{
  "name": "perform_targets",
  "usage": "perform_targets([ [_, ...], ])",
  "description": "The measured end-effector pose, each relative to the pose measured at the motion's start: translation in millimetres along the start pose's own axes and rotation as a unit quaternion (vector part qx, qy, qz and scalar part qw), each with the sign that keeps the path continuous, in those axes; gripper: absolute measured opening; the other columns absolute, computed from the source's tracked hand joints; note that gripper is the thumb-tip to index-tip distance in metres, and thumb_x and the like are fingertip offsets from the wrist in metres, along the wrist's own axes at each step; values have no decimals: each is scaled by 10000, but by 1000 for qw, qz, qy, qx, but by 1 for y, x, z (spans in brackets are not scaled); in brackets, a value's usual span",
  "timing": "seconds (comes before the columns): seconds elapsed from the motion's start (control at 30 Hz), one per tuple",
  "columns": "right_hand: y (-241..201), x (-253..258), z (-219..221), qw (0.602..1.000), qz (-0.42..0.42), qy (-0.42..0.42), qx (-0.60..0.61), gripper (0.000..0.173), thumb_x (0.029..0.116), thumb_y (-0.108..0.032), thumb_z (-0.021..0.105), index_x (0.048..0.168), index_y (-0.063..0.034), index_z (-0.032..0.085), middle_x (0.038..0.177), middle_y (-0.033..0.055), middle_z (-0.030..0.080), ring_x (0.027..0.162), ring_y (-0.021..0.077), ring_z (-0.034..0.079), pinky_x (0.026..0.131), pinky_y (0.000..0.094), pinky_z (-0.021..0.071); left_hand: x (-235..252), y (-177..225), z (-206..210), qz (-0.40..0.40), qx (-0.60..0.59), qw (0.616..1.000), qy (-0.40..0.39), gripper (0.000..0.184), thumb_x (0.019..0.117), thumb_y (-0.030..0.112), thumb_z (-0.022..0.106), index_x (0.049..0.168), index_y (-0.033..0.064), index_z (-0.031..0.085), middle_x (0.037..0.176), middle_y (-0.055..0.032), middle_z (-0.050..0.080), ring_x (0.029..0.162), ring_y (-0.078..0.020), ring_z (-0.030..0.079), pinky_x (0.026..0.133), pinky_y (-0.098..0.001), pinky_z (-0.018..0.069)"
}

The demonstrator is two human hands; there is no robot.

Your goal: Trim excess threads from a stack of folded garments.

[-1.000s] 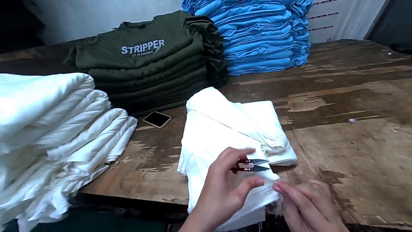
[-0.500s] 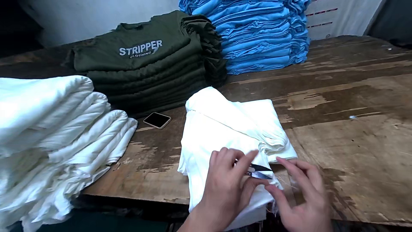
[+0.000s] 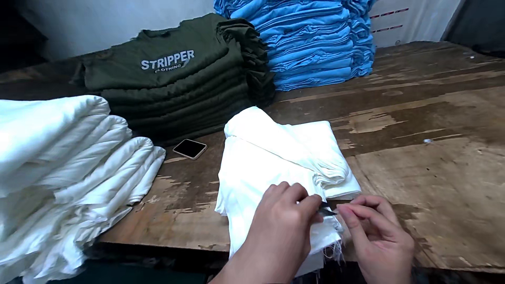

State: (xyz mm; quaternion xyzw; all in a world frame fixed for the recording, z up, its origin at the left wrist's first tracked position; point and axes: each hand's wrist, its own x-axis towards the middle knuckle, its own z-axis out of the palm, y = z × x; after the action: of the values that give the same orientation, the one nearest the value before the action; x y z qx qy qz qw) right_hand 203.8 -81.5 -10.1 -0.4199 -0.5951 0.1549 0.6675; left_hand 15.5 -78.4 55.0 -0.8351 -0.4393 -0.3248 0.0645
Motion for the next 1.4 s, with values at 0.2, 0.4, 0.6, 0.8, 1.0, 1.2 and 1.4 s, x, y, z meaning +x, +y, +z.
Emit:
perform_targets([
  [0.2, 7, 4, -17, 990, -48, -98, 88, 185, 995, -384, 651, 922, -239, 742, 1017, -79, 659, 984, 26, 626, 847, 190, 533, 0, -6, 1, -1, -50, 998, -27, 229, 973, 374, 647, 1109, 218, 745, 944, 47, 682, 849, -130, 653, 731, -361, 535],
  [0.4, 20, 9, -33, 949, -97, -290, 72, 55, 920, -251, 784, 944, -205, 799, 895, -25, 687, 888, 52, 652, 795, 219, 564, -2, -56, -17, -210, 7, 969, 129, 179, 914, 58, 665, 1085, 24, 705, 936, -148, 689, 843, -294, 681, 737, -511, 578],
  [0.6, -4, 34, -64, 913, -85, -396, -57, 316, 941, -456, 728, 826, -167, 785, 796, -2, 702, 829, 123, 655, 819, 363, 533, -28, -37, -26, -159, -69, 980, 102, 199, 880, 171, 633, 1041, 148, 746, 855, 36, 682, 705, -52, 638, 582, -249, 554],
  [0.8, -7, 9, 7, 956, -2, -201, 214, 87, 1046, -112, 551, 1126, -96, 582, 1184, 110, 627, 1016, 250, 731, 845, 424, 674, -59, -31, 10, -200, -221, 954, -33, 255, 776, 187, 793, 1026, 154, 757, 913, 57, 698, 726, -6, 631, 619, -187, 550],
  [1.0, -7, -9, 43, 983, 4, -159, -94, 662, 810, -454, 833, 1217, 11, 595, 1132, 144, 616, 716, 75, 659, 592, 241, 602, -54, -38, 10, -172, -294, 939, 43, 115, 913, 93, 662, 990, 120, 743, 873, 56, 708, 732, -9, 647, 628, -172, 556],
  [1.2, 1, 9, 0, 967, -155, -198, -38, 144, 935, -60, 674, 941, -141, 793, 1033, 31, 760, 1009, 94, 707, 880, 248, 599, -51, -41, 12, -61, -301, 952, -1, 100, 929, 207, 734, 888, 117, 749, 802, 47, 704, 713, 12, 638, 636, -154, 544],
  [1.4, -7, 17, -38, 971, -9, -234, -45, 213, 924, -186, 685, 1124, -146, 746, 1183, 65, 662, 1025, 114, 665, 818, 274, 602, -52, -28, 11, -123, -191, 973, 37, 441, 935, 497, 710, 1224, 165, 731, 1052, 1, 675, 910, -44, 645, 735, -206, 563],
])
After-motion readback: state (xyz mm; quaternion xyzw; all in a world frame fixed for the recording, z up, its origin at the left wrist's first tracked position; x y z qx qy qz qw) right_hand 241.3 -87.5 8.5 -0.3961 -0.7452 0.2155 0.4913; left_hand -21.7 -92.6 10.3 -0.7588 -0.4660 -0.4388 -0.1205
